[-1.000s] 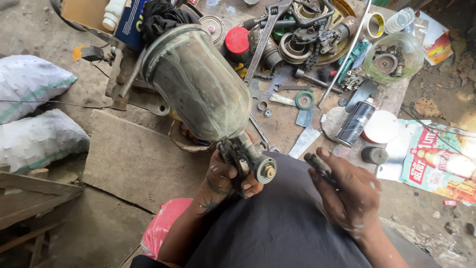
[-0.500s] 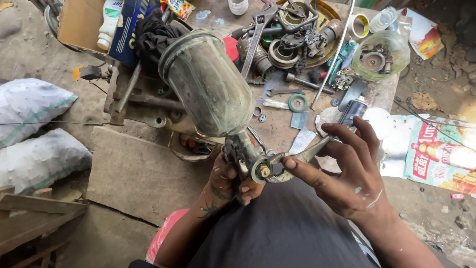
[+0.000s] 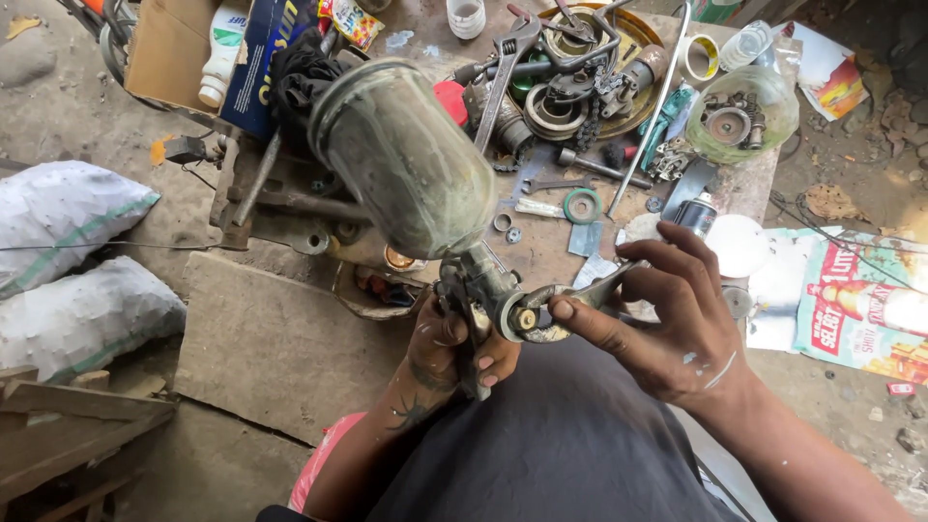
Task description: The person disassembles a paint sprayer, removing the nozzle and internal components. They use a wrench to loosen parts and pliers to extract a small piece from the nozzle assembly. The person then reassembles the sprayer, screwing the nozzle back into place.
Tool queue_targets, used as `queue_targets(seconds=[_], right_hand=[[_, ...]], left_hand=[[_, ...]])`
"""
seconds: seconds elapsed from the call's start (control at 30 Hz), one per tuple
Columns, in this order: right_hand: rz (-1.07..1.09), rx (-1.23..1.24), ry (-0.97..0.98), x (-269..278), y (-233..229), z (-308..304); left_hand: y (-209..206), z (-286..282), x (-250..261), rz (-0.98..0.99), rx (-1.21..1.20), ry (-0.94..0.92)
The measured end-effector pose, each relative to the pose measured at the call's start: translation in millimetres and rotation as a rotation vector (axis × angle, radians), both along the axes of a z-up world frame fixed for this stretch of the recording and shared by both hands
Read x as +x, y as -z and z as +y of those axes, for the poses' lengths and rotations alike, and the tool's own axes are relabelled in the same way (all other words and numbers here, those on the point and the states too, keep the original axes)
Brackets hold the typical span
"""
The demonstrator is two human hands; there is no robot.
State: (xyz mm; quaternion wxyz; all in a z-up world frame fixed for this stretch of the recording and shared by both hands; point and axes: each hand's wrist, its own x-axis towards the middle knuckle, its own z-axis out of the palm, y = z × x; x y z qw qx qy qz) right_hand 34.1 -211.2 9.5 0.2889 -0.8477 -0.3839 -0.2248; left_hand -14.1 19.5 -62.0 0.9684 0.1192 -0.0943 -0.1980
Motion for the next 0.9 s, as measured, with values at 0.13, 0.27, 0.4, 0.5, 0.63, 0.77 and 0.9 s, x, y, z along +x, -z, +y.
queue_targets(seconds=[0.13,0.27,0.4,0.5,0.63,0.77,0.9], right_hand=[[-0.006,-0.025,0.028,1.6,3.3,-1.5],[0.061,0.018,0.023,-1.7,3.3,0.0],[0.045,0.035,0.015,-1.6,6.5,-0.5],[0.052,0.027,0.017,-1.8,7.7,0.8],[0.055,0.064,0.002,-2.3,18.8,-0.6],[0.036,0.117,-0.016,-3.9,27.1,-1.7],[-0.003,0.148,0.023,-4.0,33.9,-1.9]], left_hand=[[3.0,0.2,-4.4,0.077,0.0,-0.003],[3.2,1.2,-5.1,0.068,0.106,-0.026],[0.9,-0.3,-6.6,0.088,0.152,-0.024],[15.9,-3.1,-9.7,0.101,0.019,0.029],[22.4,-1.3,-11.5,0.074,0.033,0.055],[19.1,-0.3,-11.8,0.083,0.103,0.055],[8.8,-5.9,-5.6,-0.013,0.049,0.09]])
